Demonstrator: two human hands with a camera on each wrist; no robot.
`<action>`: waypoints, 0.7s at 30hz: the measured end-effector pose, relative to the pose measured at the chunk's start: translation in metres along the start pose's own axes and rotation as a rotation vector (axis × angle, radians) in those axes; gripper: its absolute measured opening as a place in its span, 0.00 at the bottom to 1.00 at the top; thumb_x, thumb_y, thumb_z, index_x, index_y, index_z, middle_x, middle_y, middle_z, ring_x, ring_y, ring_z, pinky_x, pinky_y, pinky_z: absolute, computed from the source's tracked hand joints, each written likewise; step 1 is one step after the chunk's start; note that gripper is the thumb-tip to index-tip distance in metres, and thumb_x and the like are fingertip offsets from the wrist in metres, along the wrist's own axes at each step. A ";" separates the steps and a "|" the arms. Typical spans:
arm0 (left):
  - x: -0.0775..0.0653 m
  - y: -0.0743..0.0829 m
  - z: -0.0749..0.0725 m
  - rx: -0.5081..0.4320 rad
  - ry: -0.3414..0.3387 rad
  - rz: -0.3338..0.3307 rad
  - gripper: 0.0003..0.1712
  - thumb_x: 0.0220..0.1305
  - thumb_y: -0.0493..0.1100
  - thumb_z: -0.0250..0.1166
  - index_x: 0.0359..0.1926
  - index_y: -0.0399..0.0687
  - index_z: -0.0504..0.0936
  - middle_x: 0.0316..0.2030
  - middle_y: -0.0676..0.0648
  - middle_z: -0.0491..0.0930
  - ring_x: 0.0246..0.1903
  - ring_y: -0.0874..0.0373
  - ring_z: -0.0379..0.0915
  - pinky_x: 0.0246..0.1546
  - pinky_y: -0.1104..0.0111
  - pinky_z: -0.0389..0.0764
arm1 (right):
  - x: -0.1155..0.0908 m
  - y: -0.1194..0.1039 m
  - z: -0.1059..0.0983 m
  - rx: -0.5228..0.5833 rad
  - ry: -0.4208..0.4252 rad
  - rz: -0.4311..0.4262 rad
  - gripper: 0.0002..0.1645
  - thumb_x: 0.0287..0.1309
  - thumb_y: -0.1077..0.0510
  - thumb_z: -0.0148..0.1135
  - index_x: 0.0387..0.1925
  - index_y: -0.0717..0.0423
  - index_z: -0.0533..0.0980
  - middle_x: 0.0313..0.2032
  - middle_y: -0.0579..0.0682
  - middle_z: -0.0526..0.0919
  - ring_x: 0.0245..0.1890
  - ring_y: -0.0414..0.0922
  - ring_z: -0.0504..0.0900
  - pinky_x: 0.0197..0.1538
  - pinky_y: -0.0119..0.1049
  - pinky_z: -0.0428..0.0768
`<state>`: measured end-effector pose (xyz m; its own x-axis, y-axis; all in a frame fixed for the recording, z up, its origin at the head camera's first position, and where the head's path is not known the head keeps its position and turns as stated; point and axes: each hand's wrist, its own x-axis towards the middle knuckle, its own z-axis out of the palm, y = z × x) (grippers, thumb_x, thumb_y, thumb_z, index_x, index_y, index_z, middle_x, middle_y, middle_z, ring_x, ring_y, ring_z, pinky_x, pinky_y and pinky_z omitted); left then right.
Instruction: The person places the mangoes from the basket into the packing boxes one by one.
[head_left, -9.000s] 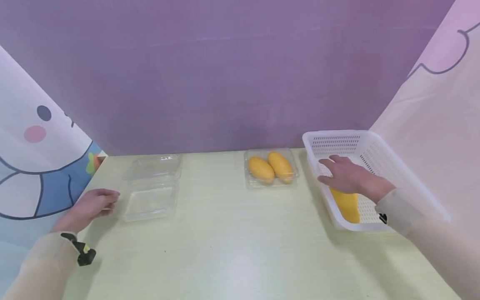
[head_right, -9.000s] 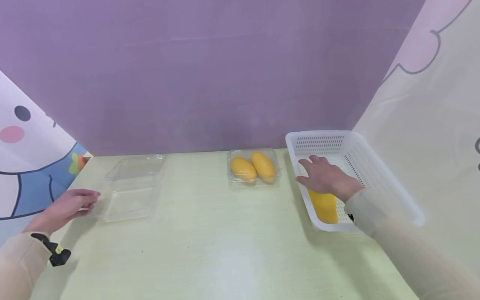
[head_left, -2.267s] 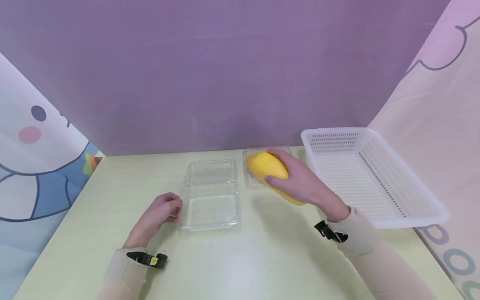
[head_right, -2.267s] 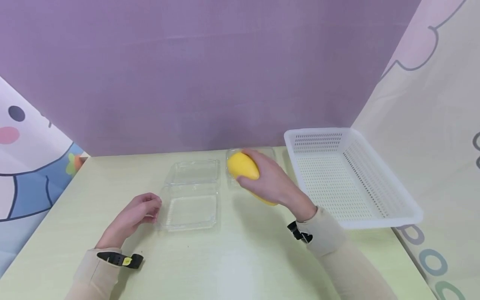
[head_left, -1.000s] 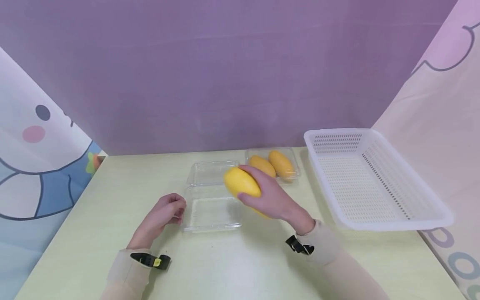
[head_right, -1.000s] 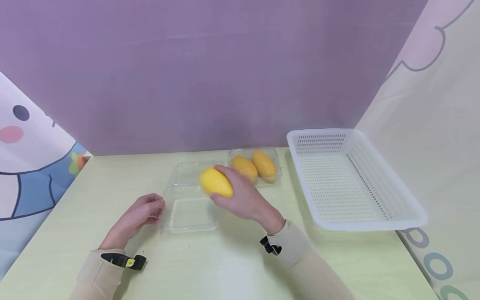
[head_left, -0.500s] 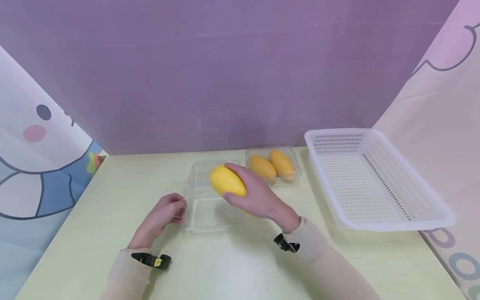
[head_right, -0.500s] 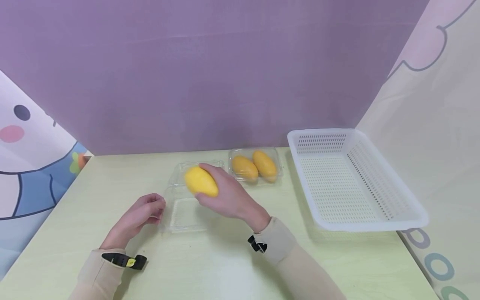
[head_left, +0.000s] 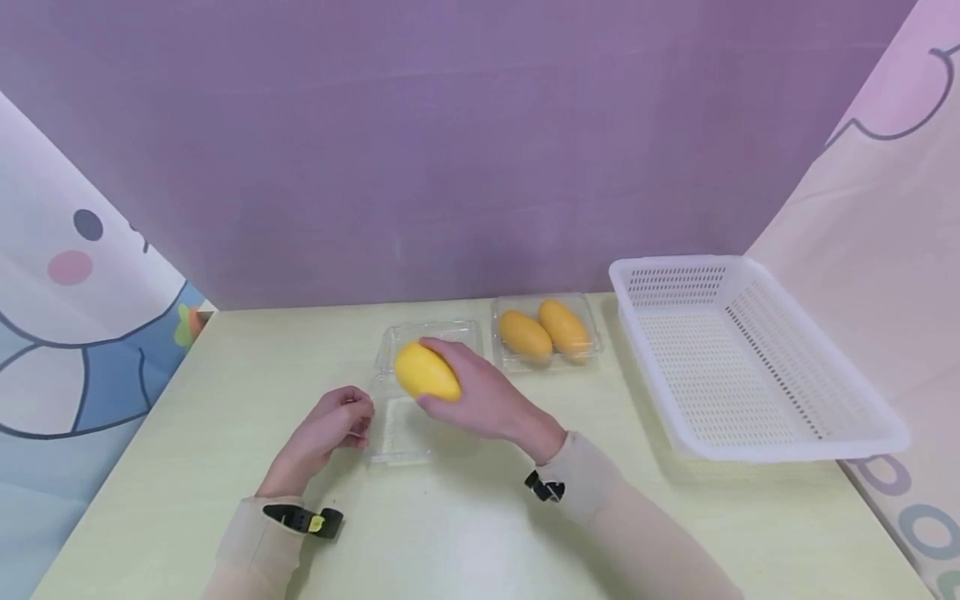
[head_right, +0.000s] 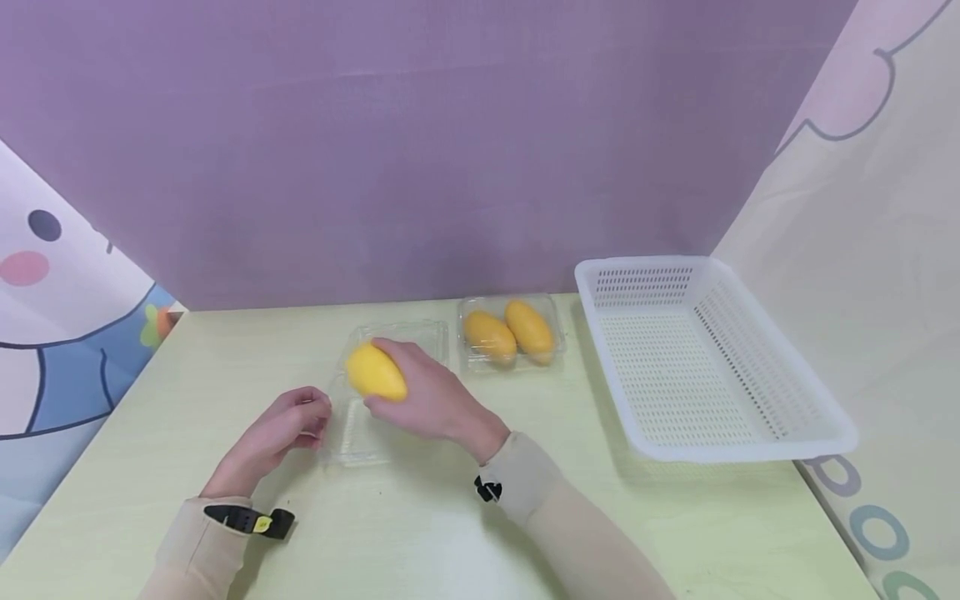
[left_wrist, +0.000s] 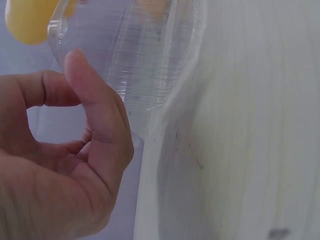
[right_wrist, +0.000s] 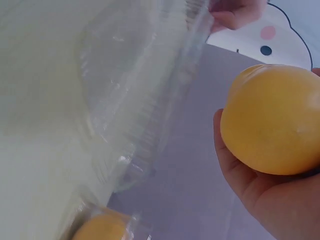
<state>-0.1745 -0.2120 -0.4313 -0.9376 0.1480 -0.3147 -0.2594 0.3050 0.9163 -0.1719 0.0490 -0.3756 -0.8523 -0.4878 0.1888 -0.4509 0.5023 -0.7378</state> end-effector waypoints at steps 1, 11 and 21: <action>0.000 0.000 0.000 -0.001 0.002 -0.001 0.12 0.70 0.36 0.54 0.48 0.30 0.69 0.30 0.45 0.72 0.25 0.55 0.73 0.26 0.67 0.81 | 0.001 0.000 0.002 -0.008 -0.006 0.000 0.46 0.60 0.45 0.66 0.77 0.44 0.60 0.68 0.46 0.70 0.52 0.43 0.75 0.53 0.43 0.78; 0.002 -0.002 0.001 0.004 -0.004 -0.008 0.12 0.71 0.38 0.54 0.48 0.30 0.69 0.29 0.45 0.72 0.24 0.55 0.73 0.26 0.67 0.81 | 0.004 0.003 0.020 -0.099 -0.066 0.018 0.46 0.60 0.44 0.65 0.77 0.39 0.59 0.67 0.44 0.70 0.51 0.42 0.74 0.52 0.43 0.78; 0.002 -0.002 0.001 0.003 0.000 -0.011 0.12 0.71 0.38 0.53 0.48 0.31 0.69 0.30 0.44 0.72 0.25 0.54 0.72 0.26 0.67 0.81 | 0.008 0.002 0.031 -0.286 -0.122 -0.035 0.45 0.62 0.43 0.63 0.77 0.40 0.59 0.67 0.48 0.70 0.52 0.44 0.73 0.46 0.39 0.77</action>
<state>-0.1756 -0.2115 -0.4336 -0.9347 0.1451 -0.3245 -0.2688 0.3089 0.9123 -0.1719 0.0241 -0.3959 -0.8048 -0.5815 0.1191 -0.5504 0.6559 -0.5165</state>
